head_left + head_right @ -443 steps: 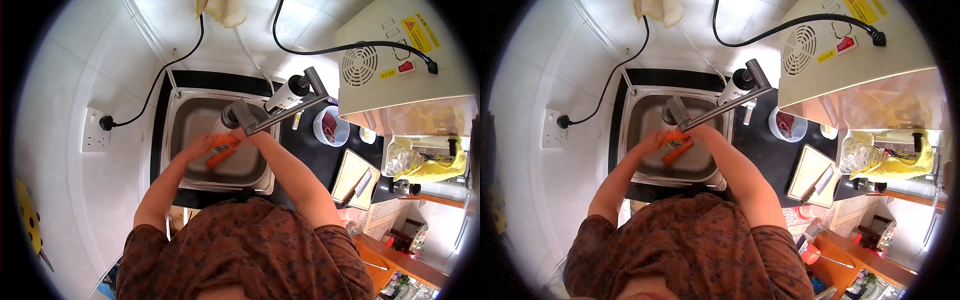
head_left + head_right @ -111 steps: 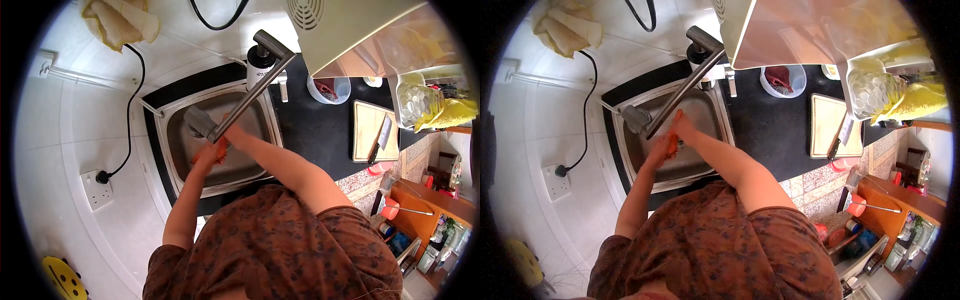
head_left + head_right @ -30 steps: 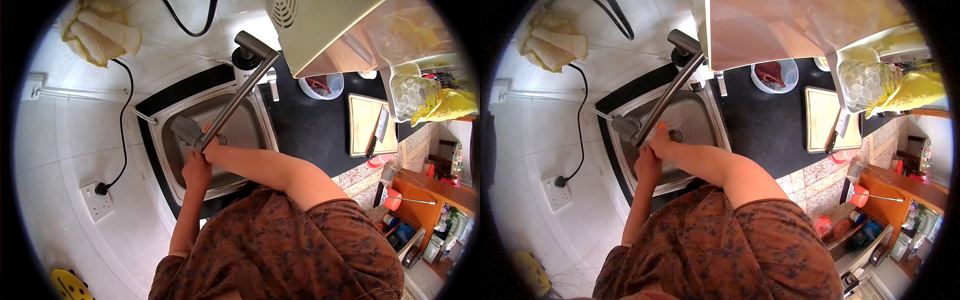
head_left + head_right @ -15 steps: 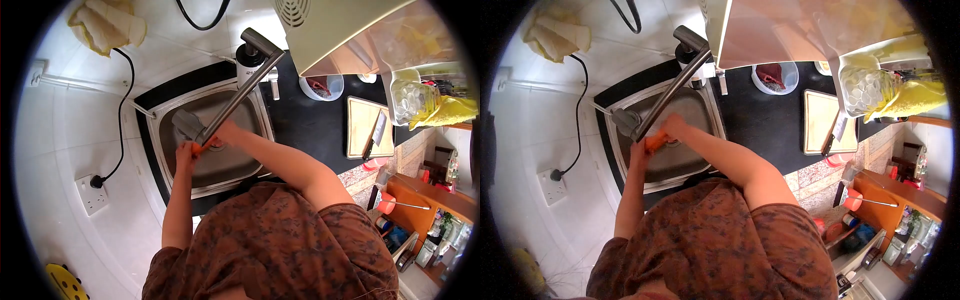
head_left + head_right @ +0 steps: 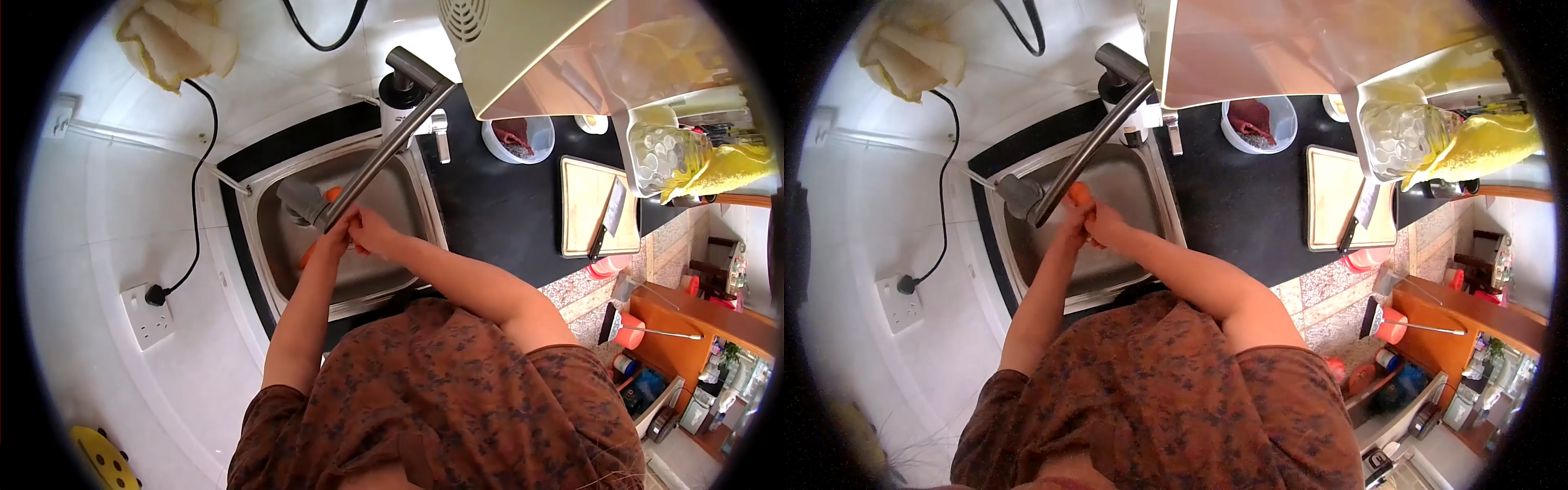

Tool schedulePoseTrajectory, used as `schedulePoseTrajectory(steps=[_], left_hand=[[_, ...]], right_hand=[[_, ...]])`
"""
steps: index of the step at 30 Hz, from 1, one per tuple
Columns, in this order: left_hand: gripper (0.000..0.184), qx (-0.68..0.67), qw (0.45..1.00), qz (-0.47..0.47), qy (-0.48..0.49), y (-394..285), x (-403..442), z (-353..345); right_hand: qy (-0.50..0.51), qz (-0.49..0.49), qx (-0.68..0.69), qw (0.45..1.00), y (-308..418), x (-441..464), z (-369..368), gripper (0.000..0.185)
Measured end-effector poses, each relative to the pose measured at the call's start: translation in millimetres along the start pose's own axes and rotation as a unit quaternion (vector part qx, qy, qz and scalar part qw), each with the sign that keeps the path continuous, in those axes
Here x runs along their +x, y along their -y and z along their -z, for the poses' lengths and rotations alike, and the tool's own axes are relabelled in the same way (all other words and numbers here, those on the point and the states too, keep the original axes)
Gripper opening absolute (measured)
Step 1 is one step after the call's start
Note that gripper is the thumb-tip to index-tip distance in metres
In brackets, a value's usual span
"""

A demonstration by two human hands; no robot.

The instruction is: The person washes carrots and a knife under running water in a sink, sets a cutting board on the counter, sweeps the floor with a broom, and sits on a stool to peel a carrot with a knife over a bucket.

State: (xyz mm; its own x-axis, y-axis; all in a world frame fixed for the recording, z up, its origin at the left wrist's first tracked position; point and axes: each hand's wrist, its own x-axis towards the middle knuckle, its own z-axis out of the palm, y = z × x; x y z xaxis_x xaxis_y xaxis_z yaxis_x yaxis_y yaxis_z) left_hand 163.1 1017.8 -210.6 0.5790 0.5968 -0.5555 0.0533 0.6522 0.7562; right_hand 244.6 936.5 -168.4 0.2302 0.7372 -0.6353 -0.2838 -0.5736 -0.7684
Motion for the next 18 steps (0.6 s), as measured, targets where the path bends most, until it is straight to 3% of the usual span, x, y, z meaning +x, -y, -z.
schedulePoseTrajectory(steps=[2, 3, 6, 8, 11, 12, 13, 14, 15, 16, 17, 18], left_hand=[[0.02, 0.023, 1.0, 0.014, -0.01, 4, 9, 17], [0.02, -0.046, 0.998, 0.038, 0.003, 14, 30, 42], [0.017, -0.176, 0.978, 0.115, 0.019, 12, 38, 53], [0.017, -0.236, 0.957, 0.167, 0.022, -1, 33, 47], [0.02, -0.13, 0.985, 0.114, -0.031, -8, 27, 47], [0.022, 0.037, 0.999, 0.012, -0.009, -4, 23, 56], [0.025, 0.202, 0.975, -0.089, 0.013, -1, 19, 61], [0.025, 0.203, 0.975, -0.088, 0.013, -16, 7, 52], [0.028, -0.014, 0.999, 0.04, -0.019, -34, -5, 45], [0.033, -0.231, 0.958, 0.163, -0.053, -47, -17, 40], [0.033, -0.229, 0.958, 0.162, -0.057, -50, -22, 45], [0.034, -0.189, 0.963, 0.193, 0.01, -52, -26, 50]], right_hand=[[0.048, -0.025, -0.009, 0.999, 15, -13, 0, 0.017], [0.051, -0.023, -0.011, 0.998, 18, -15, 0, 0.017], [0.069, 0.035, -0.078, 0.994, 19, -18, 0, 0.026], [0.009, 0.123, -0.142, 0.982, 19, -17, 3, 0.027], [0.029, 0.069, -0.224, 0.972, 37, -22, 28, 0.028], [0.029, 0.069, -0.224, 0.972, 36, -19, 37, 0.028], [0.013, 0.111, -0.245, 0.963, 31, -13, 46, 0.025], [-0.002, 0.151, -0.265, 0.952, 23, -5, 53, 0.023], [0.0, 0.151, -0.263, 0.953, 14, 6, 59, 0.023], [-0.014, 0.17, -0.25, 0.953, 2, 21, 64, 0.022], [-0.028, 0.188, -0.236, 0.953, 0, 28, 65, 0.022], [-0.025, 0.189, -0.233, 0.954, -2, 35, 66, 0.022]])
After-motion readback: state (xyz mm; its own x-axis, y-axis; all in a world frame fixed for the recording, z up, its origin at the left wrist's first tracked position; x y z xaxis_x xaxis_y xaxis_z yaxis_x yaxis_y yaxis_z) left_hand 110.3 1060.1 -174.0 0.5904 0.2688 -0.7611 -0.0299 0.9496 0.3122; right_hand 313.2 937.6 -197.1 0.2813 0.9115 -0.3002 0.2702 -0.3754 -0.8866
